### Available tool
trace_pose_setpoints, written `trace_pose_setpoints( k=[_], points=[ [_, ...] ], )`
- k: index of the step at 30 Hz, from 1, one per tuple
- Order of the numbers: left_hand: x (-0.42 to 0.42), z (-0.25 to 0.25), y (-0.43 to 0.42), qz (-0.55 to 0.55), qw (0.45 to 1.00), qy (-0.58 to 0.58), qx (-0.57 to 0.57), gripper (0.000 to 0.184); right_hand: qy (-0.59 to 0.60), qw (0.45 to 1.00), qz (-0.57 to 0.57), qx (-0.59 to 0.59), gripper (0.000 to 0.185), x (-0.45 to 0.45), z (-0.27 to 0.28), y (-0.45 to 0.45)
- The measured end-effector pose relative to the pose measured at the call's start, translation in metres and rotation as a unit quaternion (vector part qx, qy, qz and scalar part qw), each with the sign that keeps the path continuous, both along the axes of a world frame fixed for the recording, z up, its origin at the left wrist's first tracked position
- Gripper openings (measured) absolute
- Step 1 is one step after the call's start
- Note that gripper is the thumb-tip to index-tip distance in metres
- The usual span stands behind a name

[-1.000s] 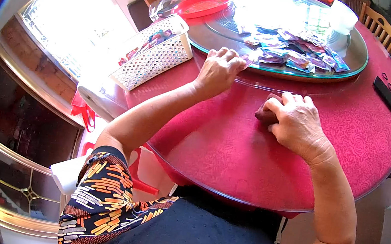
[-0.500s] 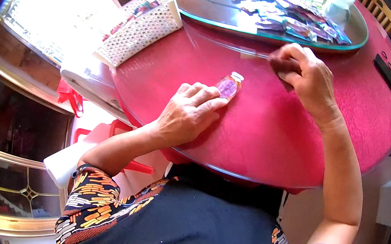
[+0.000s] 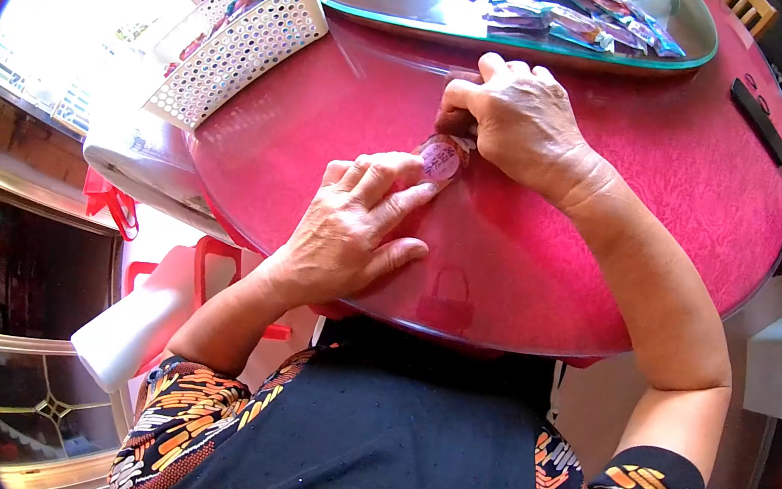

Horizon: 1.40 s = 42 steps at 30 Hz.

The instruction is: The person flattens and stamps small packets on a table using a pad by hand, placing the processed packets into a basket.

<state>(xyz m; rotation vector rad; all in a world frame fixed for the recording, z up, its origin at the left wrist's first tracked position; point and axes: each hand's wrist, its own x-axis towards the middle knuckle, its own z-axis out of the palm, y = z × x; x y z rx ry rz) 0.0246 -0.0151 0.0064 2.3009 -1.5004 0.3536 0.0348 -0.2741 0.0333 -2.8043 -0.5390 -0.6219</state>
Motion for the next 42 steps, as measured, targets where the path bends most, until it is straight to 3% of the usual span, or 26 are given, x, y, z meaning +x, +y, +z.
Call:
trace_pose_setpoints(
  k=[1, 2, 3, 5, 7, 12, 15, 17, 23, 27, 29, 33, 35, 37, 39, 42],
  points=[
    [0.0, 0.001, 0.0, 0.002, 1.0, 0.005, 0.001, 0.065, -0.009, 1.0, 0.016, 0.018, 0.012, -0.002, 0.0, 0.0],
    [-0.001, 0.002, 0.0, 0.004, 1.0, 0.012, 0.002, 0.063, -0.029, 0.989, 0.115, 0.089, 0.016, -0.006, 0.001, 0.003],
    [-0.001, 0.003, -0.001, 0.005, 1.0, 0.018, 0.003, 0.062, 0.02, 0.975, 0.164, 0.147, 0.017, -0.012, 0.003, 0.007],
    [0.001, 0.003, 0.0, -0.004, 1.0, 0.021, 0.001, 0.059, -0.01, 0.989, 0.137, 0.051, 0.02, -0.019, 0.002, 0.007],
    [0.0, 0.006, 0.0, -0.003, 1.0, 0.021, 0.005, 0.059, 0.092, 0.99, 0.084, 0.06, 0.018, -0.015, 0.008, -0.001],
    [0.009, 0.004, 0.003, -0.012, 0.999, 0.045, -0.013, 0.043, 0.034, 0.995, -0.009, -0.092, 0.011, -0.006, 0.011, -0.014],
    [0.028, -0.002, 0.004, -0.04, 0.994, 0.034, -0.091, 0.026, 0.074, 0.995, -0.054, -0.038, 0.006, -0.004, 0.012, -0.033],
    [0.028, 0.0, -0.002, 0.04, 0.995, 0.013, -0.086, 0.022, 0.11, 0.992, -0.06, -0.028, 0.01, -0.007, 0.02, -0.041],
    [0.023, 0.004, -0.041, 0.054, 0.995, -0.074, 0.046, 0.025, 0.146, 0.988, -0.043, 0.008, 0.02, -0.011, 0.025, -0.045],
    [0.022, 0.009, -0.035, -0.09, 0.992, -0.085, 0.014, 0.028, 0.161, 0.985, -0.055, 0.019, 0.021, -0.014, 0.029, -0.051],
    [0.014, 0.004, -0.028, -0.089, 0.993, -0.074, 0.003, 0.031, 0.166, 0.984, -0.065, 0.011, 0.021, -0.013, 0.03, -0.052],
    [-0.009, 0.0, -0.013, -0.059, 0.998, -0.018, 0.005, 0.044, 0.043, 0.998, -0.008, 0.049, 0.013, -0.008, 0.019, -0.049],
    [-0.021, 0.001, -0.012, -0.035, 0.999, 0.001, 0.012, 0.05, 0.033, 0.982, 0.107, 0.149, 0.008, -0.007, 0.016, -0.033],
    [-0.026, 0.002, -0.01, -0.04, 0.999, 0.011, 0.01, 0.054, 0.084, 0.959, 0.212, 0.171, 0.011, -0.012, 0.016, -0.013],
    [-0.028, 0.002, -0.006, -0.043, 0.999, 0.013, -0.001, 0.054, 0.053, 0.983, 0.17, 0.047, 0.019, -0.024, 0.002, 0.006],
    [-0.027, -0.001, -0.004, -0.043, 0.999, 0.01, 0.001, 0.05, -0.003, 0.994, 0.108, -0.026, 0.016, -0.021, 0.006, 0.002]
  ],
)
